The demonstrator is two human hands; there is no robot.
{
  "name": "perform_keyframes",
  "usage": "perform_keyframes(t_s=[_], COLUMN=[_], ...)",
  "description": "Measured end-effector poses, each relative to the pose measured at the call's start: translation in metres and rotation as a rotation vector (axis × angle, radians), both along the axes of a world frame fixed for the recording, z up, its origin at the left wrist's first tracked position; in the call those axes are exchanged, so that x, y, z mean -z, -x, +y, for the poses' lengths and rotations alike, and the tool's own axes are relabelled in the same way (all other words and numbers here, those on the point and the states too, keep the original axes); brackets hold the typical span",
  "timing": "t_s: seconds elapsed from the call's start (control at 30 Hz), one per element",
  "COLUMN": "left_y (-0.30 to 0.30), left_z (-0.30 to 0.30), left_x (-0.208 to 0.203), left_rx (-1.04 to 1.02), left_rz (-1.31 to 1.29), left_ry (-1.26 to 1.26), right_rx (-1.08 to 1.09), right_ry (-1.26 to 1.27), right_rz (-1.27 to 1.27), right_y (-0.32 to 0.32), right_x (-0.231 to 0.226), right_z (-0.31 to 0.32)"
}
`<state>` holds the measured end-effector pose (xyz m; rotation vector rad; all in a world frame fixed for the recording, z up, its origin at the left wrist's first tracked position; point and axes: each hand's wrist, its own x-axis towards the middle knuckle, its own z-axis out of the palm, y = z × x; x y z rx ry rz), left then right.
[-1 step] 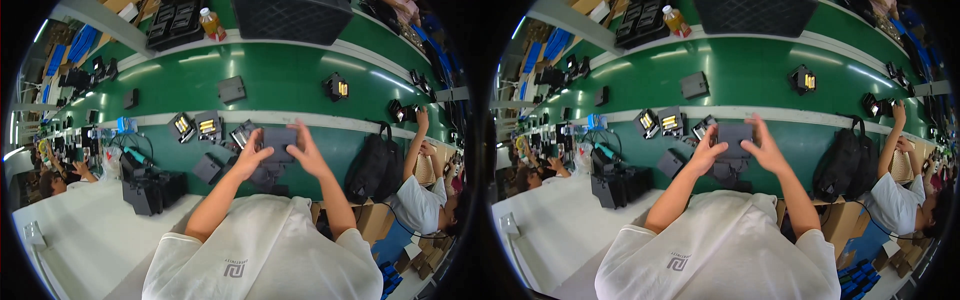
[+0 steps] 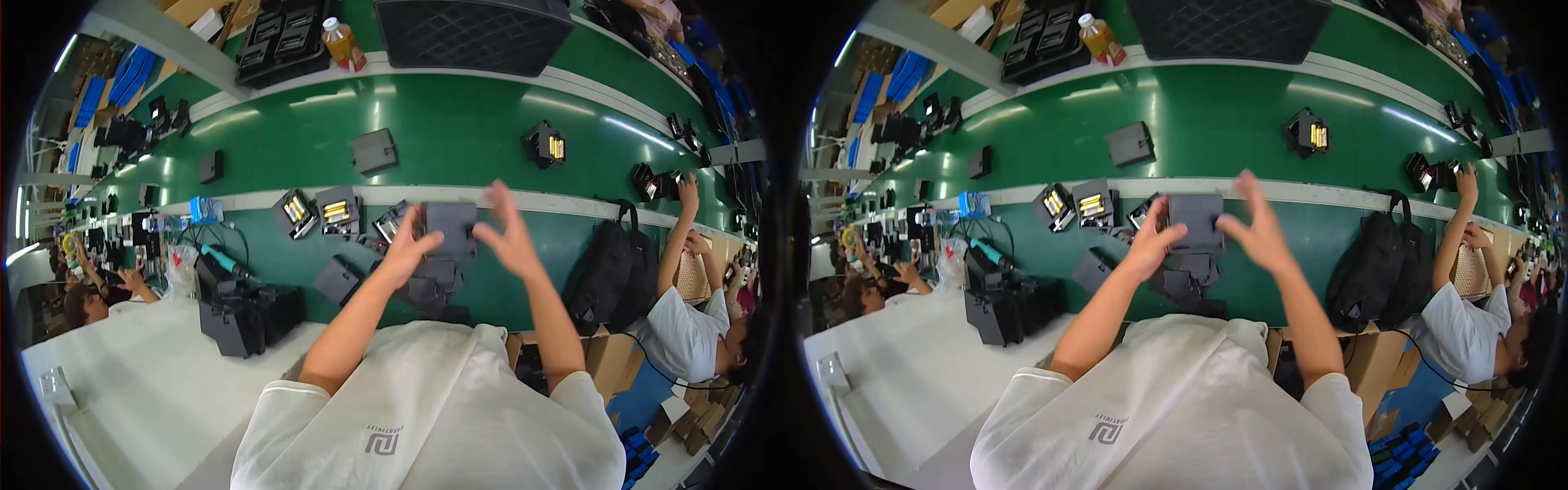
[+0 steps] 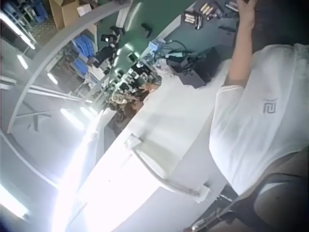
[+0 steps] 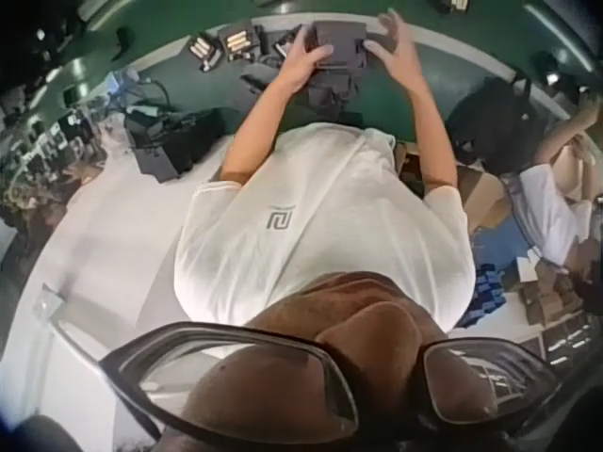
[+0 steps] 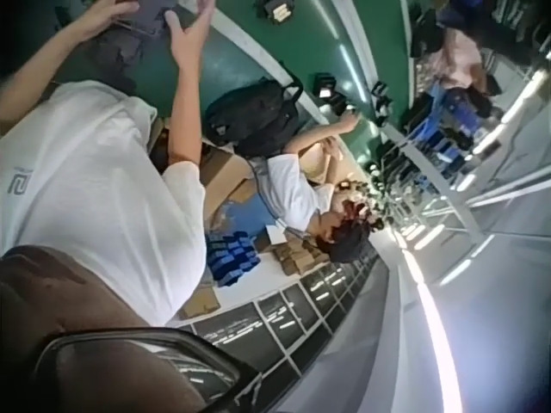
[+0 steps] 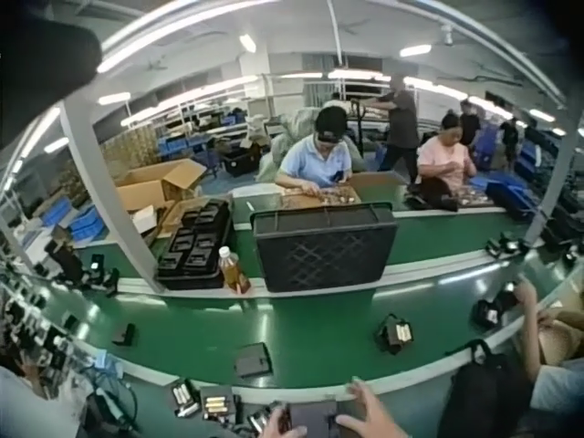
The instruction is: Assembling small electronic modules and placing them onto an assembly line.
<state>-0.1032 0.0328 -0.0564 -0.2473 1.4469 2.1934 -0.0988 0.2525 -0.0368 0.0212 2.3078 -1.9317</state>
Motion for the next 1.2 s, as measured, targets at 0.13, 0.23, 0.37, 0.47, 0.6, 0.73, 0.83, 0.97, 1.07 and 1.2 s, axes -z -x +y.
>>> perform_keyframes(t_s=[0.13,0.23,0.37,0.47,0.6,0.73,0.83,0.97,1.07,1.2], left_y=[0.091,0.148,0.177,0.166,0.094,0.031,0.002,-0.036,-0.054,-0.069], left_z=[0.011,0.014,0.008,0.011,0.029,0.042,0.028,0.026,0.025,0.031], left_x=[0.029,0.058,0.088,0.073,0.040,0.029,0.028,0.000,-0.016,-0.024], left_rx=[0.021,-0.047,-0.009,0.028,0.184,0.032,0.044,-0.068,-0.118,-0.147], left_rz=[0.017,0.078,0.206,0.612,0.762,0.247,0.099,0.286,0.402,0.565], left_ry=[0.205,0.392,0.722,1.182,0.691,0.045,-0.070,-0.035,-0.001,0.061], right_rx=[0.259,0.162,-0.105,0.041,0.275,0.262,0.175,0.211,0.194,0.115], right_ry=[-1.175,-1.269,-1.103,-0.910,-0.454,0.031,-0.088,-0.057,-0.024,0.034], right_rz=[0.330,0.182,-0.008,-0.011,-0.047,-0.223,-0.159,-0.204,-0.196,-0.125], right_y=[0.098,0.143,0.163,0.151,0.107,0.036,-0.003,-0.033,-0.045,-0.049], right_x=[0.050,0.058,0.074,0.076,0.047,0.000,-0.025,-0.031,-0.049,-0.070], right_z=[0.096,0.124,0.145,0.135,0.069,-0.003,-0.037,-0.046,-0.053,-0.058])
